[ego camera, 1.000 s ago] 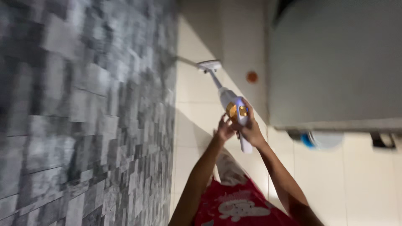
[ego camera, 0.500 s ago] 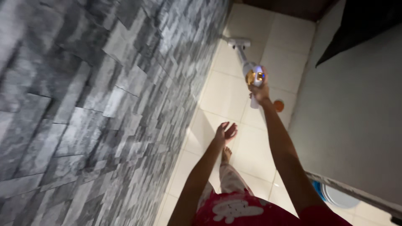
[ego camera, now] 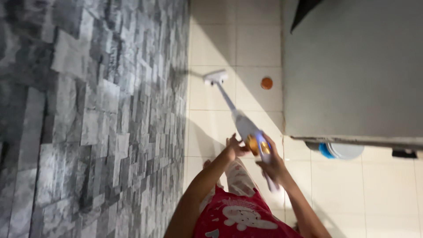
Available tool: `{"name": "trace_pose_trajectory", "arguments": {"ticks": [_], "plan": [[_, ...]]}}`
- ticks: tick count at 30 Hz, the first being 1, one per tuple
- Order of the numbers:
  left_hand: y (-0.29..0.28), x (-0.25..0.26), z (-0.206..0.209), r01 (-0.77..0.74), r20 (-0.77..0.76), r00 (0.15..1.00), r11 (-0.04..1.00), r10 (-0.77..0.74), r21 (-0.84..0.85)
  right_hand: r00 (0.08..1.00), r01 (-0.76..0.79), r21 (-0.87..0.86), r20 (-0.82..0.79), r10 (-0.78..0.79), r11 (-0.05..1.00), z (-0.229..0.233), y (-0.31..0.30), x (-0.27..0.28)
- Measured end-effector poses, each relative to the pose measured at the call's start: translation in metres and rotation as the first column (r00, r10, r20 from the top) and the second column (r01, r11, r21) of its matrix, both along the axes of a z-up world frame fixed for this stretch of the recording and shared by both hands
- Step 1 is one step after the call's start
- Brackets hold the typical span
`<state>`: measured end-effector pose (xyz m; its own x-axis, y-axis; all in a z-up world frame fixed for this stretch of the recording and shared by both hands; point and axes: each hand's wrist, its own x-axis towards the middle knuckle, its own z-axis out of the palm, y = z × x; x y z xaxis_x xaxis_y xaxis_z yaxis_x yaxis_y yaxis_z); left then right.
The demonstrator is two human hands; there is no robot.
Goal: The person vacuums the floor by hand using a cordless vacuum cleaner, moving the vacuum head across the tiles near a textured wall and around a corner.
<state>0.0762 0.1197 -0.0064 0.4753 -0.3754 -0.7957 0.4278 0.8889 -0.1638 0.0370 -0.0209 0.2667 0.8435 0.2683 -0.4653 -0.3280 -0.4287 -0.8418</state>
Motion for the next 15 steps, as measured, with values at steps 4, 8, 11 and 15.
{"name": "trace_pose_trajectory", "arguments": {"ticks": [4, 8, 11, 15], "plan": [[-0.03, -0.048, 0.005, 0.251, 0.142, 0.961, 0.965, -0.238, -0.08, 0.929, 0.098, -0.139, -0.342, -0.141, 0.985, 0.063, -0.011, -0.052], [-0.026, -0.058, 0.007, 0.257, 0.22, 0.947, 0.963, -0.234, -0.083, 0.945, 0.186, -0.025, -0.27, -0.186, 0.982, 0.065, -0.003, -0.067], [-0.007, -0.034, 0.003, 0.191, 0.236, 0.953, 0.981, -0.189, 0.015, 0.98, 0.148, 0.088, -0.149, -0.134, 0.985, 0.048, 0.01, -0.052], [0.02, 0.015, -0.003, 0.109, 0.342, 0.927, 0.983, -0.154, 0.146, 0.991, 0.116, 0.112, -0.086, -0.107, 0.987, 0.016, 0.042, -0.011]]}}
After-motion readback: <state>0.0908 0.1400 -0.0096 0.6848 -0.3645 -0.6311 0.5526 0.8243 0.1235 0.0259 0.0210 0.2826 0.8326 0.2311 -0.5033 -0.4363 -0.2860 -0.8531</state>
